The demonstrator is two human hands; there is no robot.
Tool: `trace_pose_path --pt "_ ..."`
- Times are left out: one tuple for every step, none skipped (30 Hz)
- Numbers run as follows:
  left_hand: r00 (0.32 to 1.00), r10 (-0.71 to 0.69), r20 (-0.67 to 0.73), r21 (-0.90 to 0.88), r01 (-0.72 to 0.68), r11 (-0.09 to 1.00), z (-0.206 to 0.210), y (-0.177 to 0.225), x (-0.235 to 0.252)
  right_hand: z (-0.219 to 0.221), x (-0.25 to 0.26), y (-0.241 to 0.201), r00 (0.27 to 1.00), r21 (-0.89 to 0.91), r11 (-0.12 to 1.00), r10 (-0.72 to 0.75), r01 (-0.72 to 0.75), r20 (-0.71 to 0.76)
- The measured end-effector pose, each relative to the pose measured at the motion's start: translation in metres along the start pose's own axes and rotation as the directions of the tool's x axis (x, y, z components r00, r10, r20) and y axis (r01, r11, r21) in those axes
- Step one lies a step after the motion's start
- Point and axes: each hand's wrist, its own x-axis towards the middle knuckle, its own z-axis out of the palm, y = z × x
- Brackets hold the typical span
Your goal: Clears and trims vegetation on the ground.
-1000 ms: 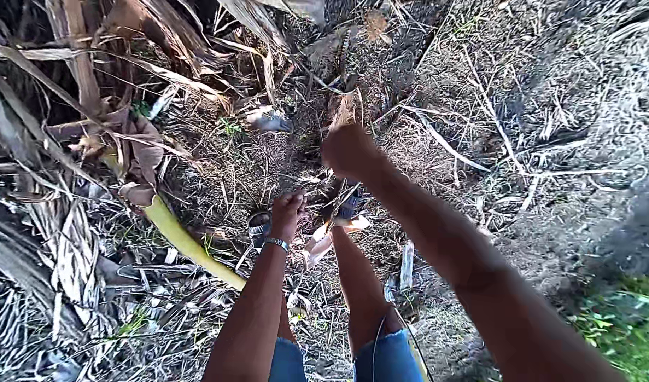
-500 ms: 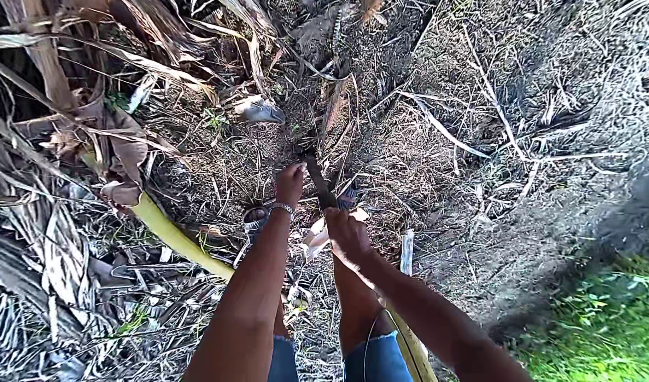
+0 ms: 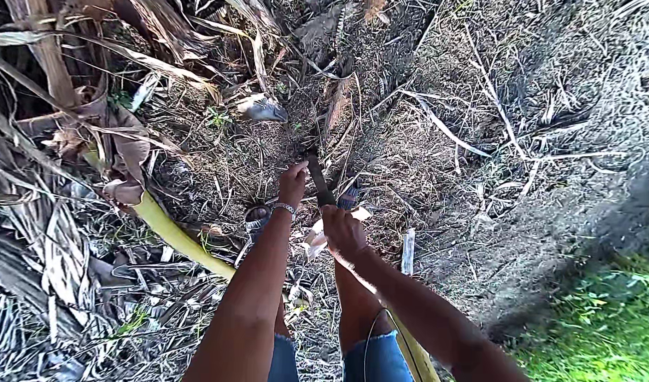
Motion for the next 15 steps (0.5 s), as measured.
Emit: trace_pose_path --pt "1.000 -0.005 0.004 -0.010 0.005 1.000 -0.001 0.001 0.000 0.000 0.001 -0.001 1.000 0.005 1.000 0.004 -0.005 0.015" --pt "1.000 -0.008 0.011 -0.021 0.008 1.000 -0.001 0.002 0.000 0.000 0.001 -0.002 1.000 0.007 1.000 0.007 -0.007 0.016" --pt "1.000 -0.009 0.010 -0.035 0.009 0.999 -0.001 0.002 0.000 0.000 0.001 -0.002 1.000 0.007 1.000 0.007 -0.007 0.015" --pt "1.000 -0.006 0.005 -0.045 0.006 0.999 -0.001 0.002 -0.001 0.000 0.001 -0.001 1.000 0.007 1.000 0.004 -0.004 0.019" --pt "1.000 0.001 0.004 -0.050 -0.001 0.999 -0.002 0.002 -0.005 -0.002 0.001 0.000 1.000 0.021 1.000 0.001 -0.001 0.028" --pt "1.000 0.009 0.002 -0.049 -0.008 0.999 -0.003 0.004 -0.011 -0.004 -0.001 0.003 1.000 0.049 0.999 0.004 -0.005 0.030" --pt "1.000 0.015 0.009 -0.024 -0.015 1.000 -0.006 0.007 -0.022 -0.009 -0.003 0.008 0.999 0.101 0.994 0.024 -0.028 0.043" --pt "1.000 0.019 0.024 0.004 -0.019 1.000 -0.011 0.011 -0.035 -0.017 -0.006 0.015 0.998 0.151 0.987 0.052 -0.057 0.038" --pt "1.000 0.010 0.024 0.019 -0.010 1.000 -0.014 0.014 -0.049 -0.030 -0.012 0.023 0.994 0.199 0.975 0.089 -0.100 0.062" --pt "1.000 -0.005 0.022 0.020 0.004 1.000 -0.017 0.017 -0.060 -0.046 -0.021 0.031 0.987 0.240 0.959 0.127 -0.148 0.099" --pt "0.999 -0.025 0.024 0.003 0.025 1.000 -0.021 0.018 -0.069 -0.062 -0.032 0.038 0.975 0.274 0.941 0.165 -0.201 0.147" --pt "0.999 -0.034 0.013 -0.035 0.034 0.999 -0.023 0.015 -0.077 -0.077 -0.044 0.045 0.959 0.301 0.918 0.206 -0.258 0.195" --pt "0.999 -0.039 0.000 -0.073 0.039 0.997 -0.024 0.011 -0.083 -0.088 -0.055 0.053 0.943 0.343 0.887 0.243 -0.311 0.226" --pt "0.999 -0.047 -0.001 -0.109 0.047 0.993 -0.026 0.007 -0.090 -0.093 -0.063 0.062 0.932 0.408 0.843 0.272 -0.350 0.238" --pt "0.998 -0.058 0.001 -0.152 0.058 0.987 -0.027 0.007 -0.099 -0.095 -0.066 0.072 0.928 0.486 0.792 0.289 -0.369 0.233"
